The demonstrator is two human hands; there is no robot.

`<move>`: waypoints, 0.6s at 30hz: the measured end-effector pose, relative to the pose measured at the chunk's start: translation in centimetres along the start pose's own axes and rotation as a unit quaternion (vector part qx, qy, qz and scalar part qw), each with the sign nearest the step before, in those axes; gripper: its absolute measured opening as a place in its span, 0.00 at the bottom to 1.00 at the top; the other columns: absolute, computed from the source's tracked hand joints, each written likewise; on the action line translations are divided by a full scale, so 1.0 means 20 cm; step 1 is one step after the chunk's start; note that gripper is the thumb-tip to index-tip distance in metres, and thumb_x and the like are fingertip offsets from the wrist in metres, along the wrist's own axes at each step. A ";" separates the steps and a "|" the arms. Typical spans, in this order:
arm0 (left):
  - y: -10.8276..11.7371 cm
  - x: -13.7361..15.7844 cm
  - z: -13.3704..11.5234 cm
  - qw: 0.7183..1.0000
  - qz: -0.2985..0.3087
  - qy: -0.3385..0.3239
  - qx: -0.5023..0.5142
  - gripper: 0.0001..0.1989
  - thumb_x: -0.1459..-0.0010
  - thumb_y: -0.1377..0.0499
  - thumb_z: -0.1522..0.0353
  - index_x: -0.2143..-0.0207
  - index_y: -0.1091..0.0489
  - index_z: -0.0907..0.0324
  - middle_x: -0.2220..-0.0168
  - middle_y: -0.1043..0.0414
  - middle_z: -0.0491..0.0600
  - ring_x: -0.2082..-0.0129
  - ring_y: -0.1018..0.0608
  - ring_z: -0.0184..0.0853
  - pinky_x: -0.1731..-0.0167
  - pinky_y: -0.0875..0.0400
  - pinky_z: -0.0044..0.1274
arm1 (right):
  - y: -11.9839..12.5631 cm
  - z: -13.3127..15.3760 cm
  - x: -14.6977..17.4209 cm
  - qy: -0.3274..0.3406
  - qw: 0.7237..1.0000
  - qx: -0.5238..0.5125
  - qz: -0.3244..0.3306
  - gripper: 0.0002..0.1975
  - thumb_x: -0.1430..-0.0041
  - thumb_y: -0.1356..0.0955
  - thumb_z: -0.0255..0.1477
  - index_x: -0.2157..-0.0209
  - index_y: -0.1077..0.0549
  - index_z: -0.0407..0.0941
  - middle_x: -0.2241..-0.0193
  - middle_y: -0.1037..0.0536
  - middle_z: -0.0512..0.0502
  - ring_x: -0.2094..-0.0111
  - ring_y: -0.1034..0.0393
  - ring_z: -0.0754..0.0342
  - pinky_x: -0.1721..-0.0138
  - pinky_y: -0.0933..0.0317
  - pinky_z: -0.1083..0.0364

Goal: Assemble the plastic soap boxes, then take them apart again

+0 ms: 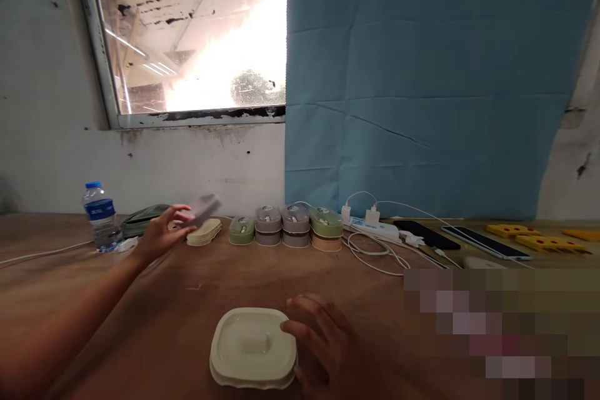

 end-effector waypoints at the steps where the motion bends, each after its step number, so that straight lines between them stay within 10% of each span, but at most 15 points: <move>1: 0.01 0.08 -0.11 0.996 0.049 -0.050 0.051 0.18 0.53 0.41 0.64 0.58 0.37 0.56 0.66 0.27 0.46 0.66 0.25 0.33 0.62 0.33 0.23 | 0.00 0.01 0.01 -0.001 1.000 0.007 -0.028 0.24 0.52 0.35 0.30 0.51 0.39 0.50 0.48 0.40 0.42 0.47 0.47 0.42 0.50 0.47 0.45; 7: -0.07 0.52 -0.50 0.902 0.299 -0.182 0.254 0.11 0.52 0.41 0.66 0.63 0.30 0.56 0.63 0.27 0.48 0.59 0.27 0.34 0.53 0.37 0.26 | -0.04 0.08 -0.05 -0.014 0.998 -0.055 0.017 0.37 0.56 0.32 0.37 0.44 0.48 0.47 0.43 0.48 0.40 0.42 0.58 0.37 0.46 0.53 0.41; 11: -0.16 0.59 -0.48 0.878 0.326 -0.210 0.281 0.14 0.51 0.41 0.69 0.60 0.31 0.55 0.61 0.27 0.48 0.57 0.28 0.34 0.48 0.42 0.27 | -0.05 0.09 -0.09 -0.039 0.972 -0.133 0.188 0.32 0.54 0.33 0.36 0.46 0.42 0.49 0.42 0.48 0.42 0.40 0.62 0.40 0.46 0.54 0.40; 18: -0.18 0.60 -0.48 0.880 0.319 -0.228 0.267 0.17 0.52 0.41 0.67 0.57 0.32 0.56 0.60 0.28 0.50 0.56 0.29 0.35 0.47 0.43 0.29 | -0.02 0.06 -0.10 -0.068 0.949 -0.183 0.248 0.27 0.49 0.36 0.31 0.45 0.43 0.51 0.41 0.50 0.46 0.39 0.66 0.45 0.44 0.57 0.42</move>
Point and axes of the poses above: each hand's wrist, its own x-axis away from the middle knuckle, its own y-axis out of the back of the hand, z = x × y, the point moved 3 cm from there along -x, towards the middle knuckle
